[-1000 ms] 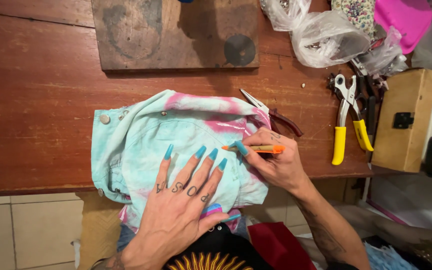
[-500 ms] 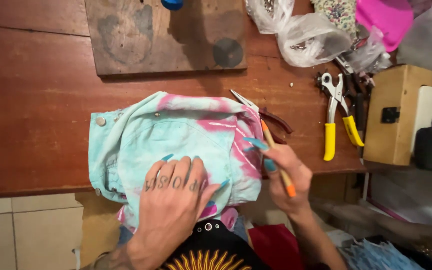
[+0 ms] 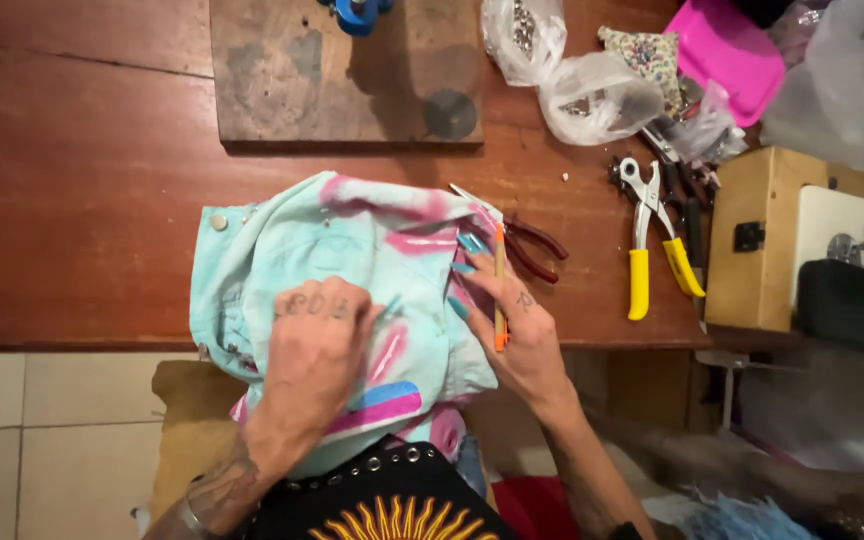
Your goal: Marking fabric with a pen and attaching hardware using a hand-held punch tool
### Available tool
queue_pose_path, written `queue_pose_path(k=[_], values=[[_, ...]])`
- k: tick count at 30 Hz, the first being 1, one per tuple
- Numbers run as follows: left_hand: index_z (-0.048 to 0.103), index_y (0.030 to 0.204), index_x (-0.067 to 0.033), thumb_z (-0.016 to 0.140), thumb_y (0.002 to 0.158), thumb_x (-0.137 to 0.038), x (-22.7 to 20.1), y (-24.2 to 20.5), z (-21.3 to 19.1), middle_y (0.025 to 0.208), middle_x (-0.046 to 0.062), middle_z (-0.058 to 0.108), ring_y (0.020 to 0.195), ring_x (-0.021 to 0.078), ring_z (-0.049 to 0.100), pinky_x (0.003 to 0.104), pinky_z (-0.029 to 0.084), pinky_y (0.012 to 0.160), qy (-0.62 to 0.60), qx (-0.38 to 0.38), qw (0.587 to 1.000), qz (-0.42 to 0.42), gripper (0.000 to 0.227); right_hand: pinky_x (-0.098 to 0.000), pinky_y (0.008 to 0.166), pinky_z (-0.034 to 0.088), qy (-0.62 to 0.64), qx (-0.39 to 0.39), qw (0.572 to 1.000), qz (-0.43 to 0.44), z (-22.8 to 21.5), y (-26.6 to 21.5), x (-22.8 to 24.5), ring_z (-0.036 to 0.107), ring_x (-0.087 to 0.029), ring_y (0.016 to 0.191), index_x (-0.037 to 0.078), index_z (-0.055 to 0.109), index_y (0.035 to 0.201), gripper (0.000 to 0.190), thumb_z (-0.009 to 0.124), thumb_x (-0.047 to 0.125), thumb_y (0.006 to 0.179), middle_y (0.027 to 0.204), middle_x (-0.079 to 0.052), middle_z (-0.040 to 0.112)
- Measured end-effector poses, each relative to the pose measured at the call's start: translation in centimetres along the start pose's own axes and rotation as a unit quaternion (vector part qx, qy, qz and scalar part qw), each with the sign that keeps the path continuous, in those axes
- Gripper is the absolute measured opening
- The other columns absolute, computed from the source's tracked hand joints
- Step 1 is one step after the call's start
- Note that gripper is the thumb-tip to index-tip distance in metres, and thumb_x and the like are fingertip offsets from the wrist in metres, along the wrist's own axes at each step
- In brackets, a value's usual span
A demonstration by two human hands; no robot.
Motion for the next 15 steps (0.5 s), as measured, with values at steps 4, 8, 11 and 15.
queue_pose_path(k=[4, 8, 11, 15], values=[[0.047, 0.076, -0.0135, 0.044, 0.088, -0.033, 0.0, -2.7, -2.4, 0.07, 0.005, 0.045, 0.069, 0.023, 0.048, 0.035, 0.035, 0.072, 0.106, -0.108, 0.988, -0.027, 0.023, -0.0392, 0.092, 0.042, -0.046, -0.122, 0.991, -0.02, -1.9, -0.4, 1.1, 0.056, -0.031, 0.1, 0.004, 0.06, 0.1, 0.025, 0.065, 0.009, 0.077, 0.106, -0.013, 0.061], [0.046, 0.072, -0.0133, 0.045, 0.082, -0.054, -0.6, -3.7, -1.9, 0.074, 0.005, 0.046, 0.073, 0.0244, 0.048, 0.036, 0.034, 0.068, 0.16, -0.086, 0.981, -0.067, 0.041, -0.0367, 0.086, 0.047, -0.073, -0.175, 0.982, -0.006, -2.6, -0.9, 1.9, 0.061, -0.028, 0.093, 0.006, 0.061, 0.096, 0.02, 0.064, 0.012, 0.078, 0.098, -0.01, 0.064], [0.049, 0.074, -0.0155, 0.046, 0.085, -0.043, -0.1, -2.6, -0.1, 0.071, 0.003, 0.044, 0.072, 0.0248, 0.048, 0.038, 0.033, 0.067, 0.125, -0.064, 0.988, -0.06, 0.03, -0.0405, 0.085, 0.046, -0.081, -0.159, 0.984, -0.001, -1.1, 0.0, 2.1, 0.057, -0.034, 0.098, 0.002, 0.056, 0.102, 0.029, 0.064, 0.018, 0.079, 0.105, -0.016, 0.06], [0.046, 0.075, -0.0164, 0.045, 0.086, -0.032, 0.6, -3.2, 0.2, 0.073, 0.001, 0.036, 0.076, 0.0244, 0.042, 0.038, 0.028, 0.068, 0.096, -0.051, 0.992, -0.057, 0.019, -0.0363, 0.082, 0.048, -0.056, -0.165, 0.984, 0.033, -0.8, -0.4, 1.7, 0.059, -0.029, 0.095, 0.007, 0.058, 0.101, 0.029, 0.067, 0.018, 0.076, 0.103, -0.01, 0.062]])
Point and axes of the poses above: each hand's wrist, its own y-axis towards the middle knuckle, its own z-axis out of the palm, x = y × z, the point moved 9 cm from there along y, towards the middle knuckle
